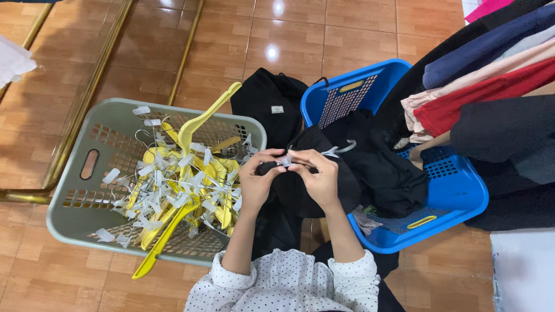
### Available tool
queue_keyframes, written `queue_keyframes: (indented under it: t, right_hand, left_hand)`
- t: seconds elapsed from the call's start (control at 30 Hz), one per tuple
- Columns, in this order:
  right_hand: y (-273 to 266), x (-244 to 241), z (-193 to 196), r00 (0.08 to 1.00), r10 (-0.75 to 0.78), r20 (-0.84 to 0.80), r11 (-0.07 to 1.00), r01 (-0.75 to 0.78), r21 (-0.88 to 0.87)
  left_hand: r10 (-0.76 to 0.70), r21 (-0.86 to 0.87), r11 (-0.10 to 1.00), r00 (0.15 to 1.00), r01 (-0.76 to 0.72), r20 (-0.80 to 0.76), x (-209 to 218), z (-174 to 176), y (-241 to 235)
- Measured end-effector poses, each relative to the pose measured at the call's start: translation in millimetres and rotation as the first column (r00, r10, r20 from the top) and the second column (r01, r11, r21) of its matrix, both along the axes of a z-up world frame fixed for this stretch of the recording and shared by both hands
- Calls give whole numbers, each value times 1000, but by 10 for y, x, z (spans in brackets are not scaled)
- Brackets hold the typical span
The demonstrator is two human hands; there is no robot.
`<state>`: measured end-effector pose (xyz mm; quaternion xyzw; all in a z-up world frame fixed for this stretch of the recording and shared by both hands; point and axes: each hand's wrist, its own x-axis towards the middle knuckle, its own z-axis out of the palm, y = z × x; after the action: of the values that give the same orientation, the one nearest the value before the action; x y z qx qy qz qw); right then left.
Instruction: The person sits on the floor and hangs clothes on hangers, then places them on a metal clothing rack. They repeatedly pick up garments from a blue basket, attach them to hangers, and hang them on the rack.
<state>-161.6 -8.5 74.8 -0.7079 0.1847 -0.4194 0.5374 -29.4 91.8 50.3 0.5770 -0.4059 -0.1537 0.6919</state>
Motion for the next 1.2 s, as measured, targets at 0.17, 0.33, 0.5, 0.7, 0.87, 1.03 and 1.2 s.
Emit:
queue_keyframes:
  t: [0.17,0.33,0.5,0.7,0.87,1.03,1.2]
  right_hand:
    - [-4,16,43,985,-121,-125,986,104,-132]
    - [-48,-64,-139,906,-424,6,784,370,-498]
    - [-218,-292,-671,745,-617,252,515,625,-586]
    - [-719,-399,-1494,776,-616,-134,779,577,-246]
    - [-1113,-288,-1849,895,-223,-386,935,309,176]
    - [-1180,-257,-1901,703,-65,-708,884,369,286]
    - [-1331,-454,-2078,856,-61,-513,828,330,454]
  left_hand:
    - [-27,90,995,997,34,-72,-84,66,-24]
    - [156,78,985,988,-154,-8,-183,21,-98]
    - [270,-57,960,959,-275,-81,-107,-51,-140]
    - [315,-117,937,940,-330,-129,-55,-61,-153]
    - [376,-100,916,919,-387,-119,-7,-94,-191]
    - [373,-110,911,907,-398,-193,95,-221,-217]
    - [398,-153,879,873,-451,-283,264,-407,-302]
